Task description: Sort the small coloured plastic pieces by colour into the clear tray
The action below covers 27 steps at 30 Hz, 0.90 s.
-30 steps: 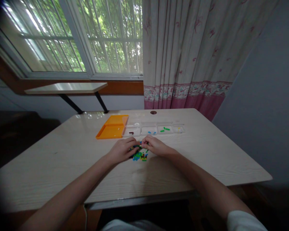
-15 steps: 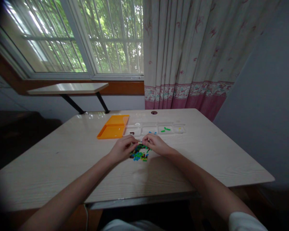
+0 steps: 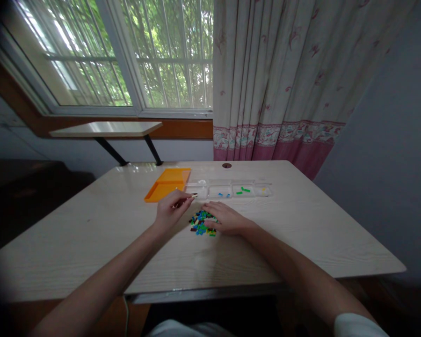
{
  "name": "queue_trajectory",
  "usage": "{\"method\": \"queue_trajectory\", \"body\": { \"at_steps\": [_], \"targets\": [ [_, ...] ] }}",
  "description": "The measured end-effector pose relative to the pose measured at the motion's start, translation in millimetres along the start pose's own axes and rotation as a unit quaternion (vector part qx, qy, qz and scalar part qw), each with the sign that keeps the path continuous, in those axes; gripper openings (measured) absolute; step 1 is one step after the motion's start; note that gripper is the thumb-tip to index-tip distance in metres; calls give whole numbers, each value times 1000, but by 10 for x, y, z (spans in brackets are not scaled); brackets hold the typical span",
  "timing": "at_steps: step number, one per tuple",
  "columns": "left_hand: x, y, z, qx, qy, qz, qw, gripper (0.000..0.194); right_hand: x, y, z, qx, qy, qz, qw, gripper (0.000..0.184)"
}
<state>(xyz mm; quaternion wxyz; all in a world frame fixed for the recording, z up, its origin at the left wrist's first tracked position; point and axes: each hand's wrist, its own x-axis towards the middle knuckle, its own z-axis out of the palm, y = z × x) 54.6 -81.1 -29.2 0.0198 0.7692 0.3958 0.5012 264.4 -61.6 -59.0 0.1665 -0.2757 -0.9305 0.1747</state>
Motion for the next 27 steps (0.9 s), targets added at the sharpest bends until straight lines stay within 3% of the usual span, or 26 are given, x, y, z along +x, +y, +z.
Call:
{"method": "queue_trajectory", "body": {
  "at_steps": [6, 12, 18, 27],
  "targets": [
    [-10, 4, 20, -12, 13, 50, 999, 10, -4, -64, -49, 67, -10, -45, 997, 49],
    [-6, -14, 5, -2, 18, 72, 997, 9, -38, -125, -87, 107, -16, -48, 993, 44],
    [-16, -22, 15, -1, 21, 71, 997, 9, -78, 14, -199, 40, 50, -10, 998, 34],
    [3, 18, -4, -4, 29, 82, 996, 7, -117, 225, -201, -44, 44, 22, 998, 35]
  ]
}}
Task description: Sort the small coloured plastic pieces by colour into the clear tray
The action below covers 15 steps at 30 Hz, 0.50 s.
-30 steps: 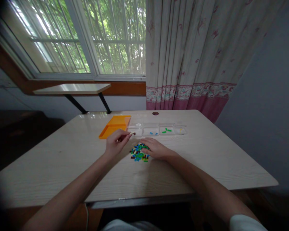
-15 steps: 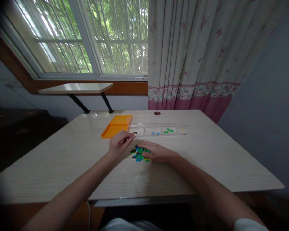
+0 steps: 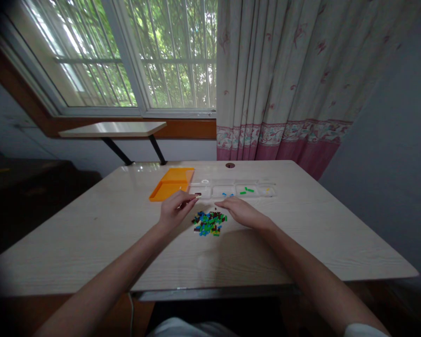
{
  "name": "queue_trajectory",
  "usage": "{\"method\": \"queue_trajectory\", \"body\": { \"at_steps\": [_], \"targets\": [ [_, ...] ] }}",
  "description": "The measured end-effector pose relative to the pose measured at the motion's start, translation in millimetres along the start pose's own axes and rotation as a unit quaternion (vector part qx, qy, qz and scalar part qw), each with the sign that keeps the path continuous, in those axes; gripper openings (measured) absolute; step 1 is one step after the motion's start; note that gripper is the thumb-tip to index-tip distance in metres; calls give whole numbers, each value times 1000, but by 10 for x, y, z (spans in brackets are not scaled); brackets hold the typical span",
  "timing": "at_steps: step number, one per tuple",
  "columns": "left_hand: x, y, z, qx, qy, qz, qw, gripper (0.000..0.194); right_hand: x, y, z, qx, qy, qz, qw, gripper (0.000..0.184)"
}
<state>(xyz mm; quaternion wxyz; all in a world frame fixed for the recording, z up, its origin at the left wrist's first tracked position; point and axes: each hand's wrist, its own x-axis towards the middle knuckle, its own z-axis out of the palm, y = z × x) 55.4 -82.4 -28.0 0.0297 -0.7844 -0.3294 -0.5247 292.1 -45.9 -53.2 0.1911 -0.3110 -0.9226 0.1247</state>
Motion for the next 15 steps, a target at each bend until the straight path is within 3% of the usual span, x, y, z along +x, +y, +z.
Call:
{"method": "queue_trajectory", "body": {
  "at_steps": [15],
  "targets": [
    [-16, -20, 5, -6, -2, 16, 1000, 6, 25, -91, -32, -11, -14, -4, 1000, 21]
  ]
}}
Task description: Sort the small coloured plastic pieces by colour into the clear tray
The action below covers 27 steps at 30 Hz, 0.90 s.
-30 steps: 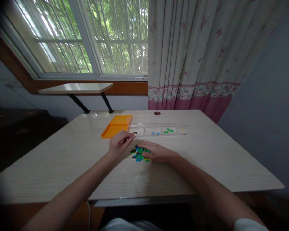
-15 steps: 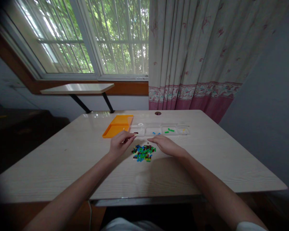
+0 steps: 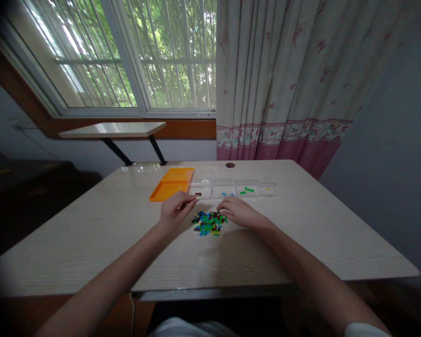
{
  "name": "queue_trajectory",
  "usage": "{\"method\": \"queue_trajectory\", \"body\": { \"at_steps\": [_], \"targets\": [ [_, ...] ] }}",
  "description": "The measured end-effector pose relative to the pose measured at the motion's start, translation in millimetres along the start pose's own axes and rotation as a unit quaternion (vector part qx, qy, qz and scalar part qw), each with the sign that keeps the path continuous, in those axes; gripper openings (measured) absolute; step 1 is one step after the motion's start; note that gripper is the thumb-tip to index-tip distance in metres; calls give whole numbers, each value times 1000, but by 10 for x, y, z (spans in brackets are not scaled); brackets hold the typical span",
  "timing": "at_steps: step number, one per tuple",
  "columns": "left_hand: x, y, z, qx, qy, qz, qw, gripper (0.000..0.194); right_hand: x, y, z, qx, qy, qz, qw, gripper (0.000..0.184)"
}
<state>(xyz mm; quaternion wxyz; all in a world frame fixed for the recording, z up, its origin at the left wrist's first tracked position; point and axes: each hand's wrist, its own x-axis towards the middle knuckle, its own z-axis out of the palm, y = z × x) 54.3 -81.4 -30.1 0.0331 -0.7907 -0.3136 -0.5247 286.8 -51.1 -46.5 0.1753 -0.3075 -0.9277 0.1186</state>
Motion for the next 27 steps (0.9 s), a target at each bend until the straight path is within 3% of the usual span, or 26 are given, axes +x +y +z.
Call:
{"method": "queue_trajectory", "body": {
  "at_steps": [4, 8, 13, 16, 20, 27],
  "targets": [
    [-16, -11, 11, 5, -5, -7, 1000, 7, 4, -10, -14, 11, 3, 1, 1000, 15],
    [-14, -100, 4, 80, -32, -90, 992, 15, 9, -12, -17, 16, 6, -2, 1000, 13],
    [17, -335, -108, 237, -67, -271, 931, 25, -1, 12, -4, 18, 6, 2, 1000, 15],
    [13, -459, -193, 295, -84, -339, 889, 28, -5, 30, 9, 20, 6, -1, 1000, 17],
    [-9, -540, -240, 339, -99, -378, 856, 30, 0, 25, 9, 22, 4, -2, 1000, 17],
    [-25, -572, -217, 349, -125, -399, 838, 37, 11, 10, -3, 30, 7, 7, 999, 13]
  ]
}}
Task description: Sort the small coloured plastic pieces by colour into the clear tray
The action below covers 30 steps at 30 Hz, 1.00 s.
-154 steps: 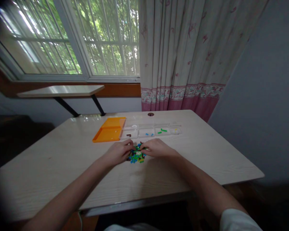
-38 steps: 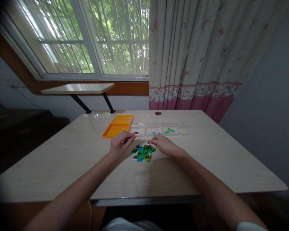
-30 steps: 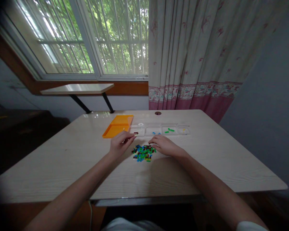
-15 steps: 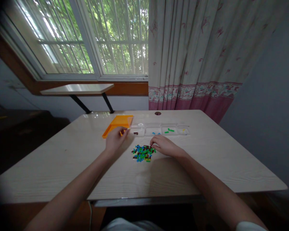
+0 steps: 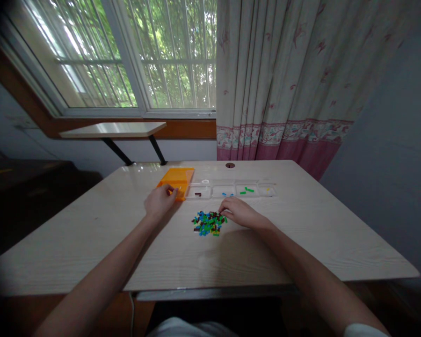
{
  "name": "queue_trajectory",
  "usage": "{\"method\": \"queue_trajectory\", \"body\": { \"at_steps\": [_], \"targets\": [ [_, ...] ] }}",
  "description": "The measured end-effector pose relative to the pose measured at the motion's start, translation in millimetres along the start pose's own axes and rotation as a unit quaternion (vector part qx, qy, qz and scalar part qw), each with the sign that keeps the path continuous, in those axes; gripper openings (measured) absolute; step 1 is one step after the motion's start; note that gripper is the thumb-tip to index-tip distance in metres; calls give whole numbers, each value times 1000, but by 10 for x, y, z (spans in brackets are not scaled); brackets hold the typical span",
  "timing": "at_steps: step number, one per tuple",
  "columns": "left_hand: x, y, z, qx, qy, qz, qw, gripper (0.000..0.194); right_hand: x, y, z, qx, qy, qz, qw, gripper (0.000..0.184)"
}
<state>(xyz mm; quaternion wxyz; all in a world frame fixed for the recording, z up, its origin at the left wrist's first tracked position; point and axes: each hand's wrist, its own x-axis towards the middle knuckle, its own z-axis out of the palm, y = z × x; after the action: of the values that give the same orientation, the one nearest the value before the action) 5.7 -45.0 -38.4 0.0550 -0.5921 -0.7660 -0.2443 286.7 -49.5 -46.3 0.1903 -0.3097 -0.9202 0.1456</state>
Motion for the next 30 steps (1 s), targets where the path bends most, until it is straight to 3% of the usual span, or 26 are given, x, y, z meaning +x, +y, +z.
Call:
{"method": "queue_trajectory", "body": {
  "at_steps": [3, 7, 12, 15, 19, 30],
  "targets": [
    [-11, 18, 3, -11, 3, 29, 1000, 37, -4, 14, 7, 2, 0, 8, 1000, 11],
    [-106, 98, -14, -70, -9, 160, 985, 34, -3, 19, 18, 23, 18, 28, 999, 12],
    [-357, 311, -55, -113, -9, 389, 914, 28, 48, -21, 62, 76, 67, 46, 994, 13],
    [-479, 430, -58, -100, 27, 477, 873, 24, 87, -80, 97, 126, 100, 65, 985, 15],
    [-536, 501, -26, -67, 57, 513, 854, 23, 121, -151, 133, 192, 126, 88, 969, 19],
    [-518, 507, 40, -103, 65, 479, 869, 22, 143, -162, 169, 260, 132, 114, 950, 22]
  ]
}}
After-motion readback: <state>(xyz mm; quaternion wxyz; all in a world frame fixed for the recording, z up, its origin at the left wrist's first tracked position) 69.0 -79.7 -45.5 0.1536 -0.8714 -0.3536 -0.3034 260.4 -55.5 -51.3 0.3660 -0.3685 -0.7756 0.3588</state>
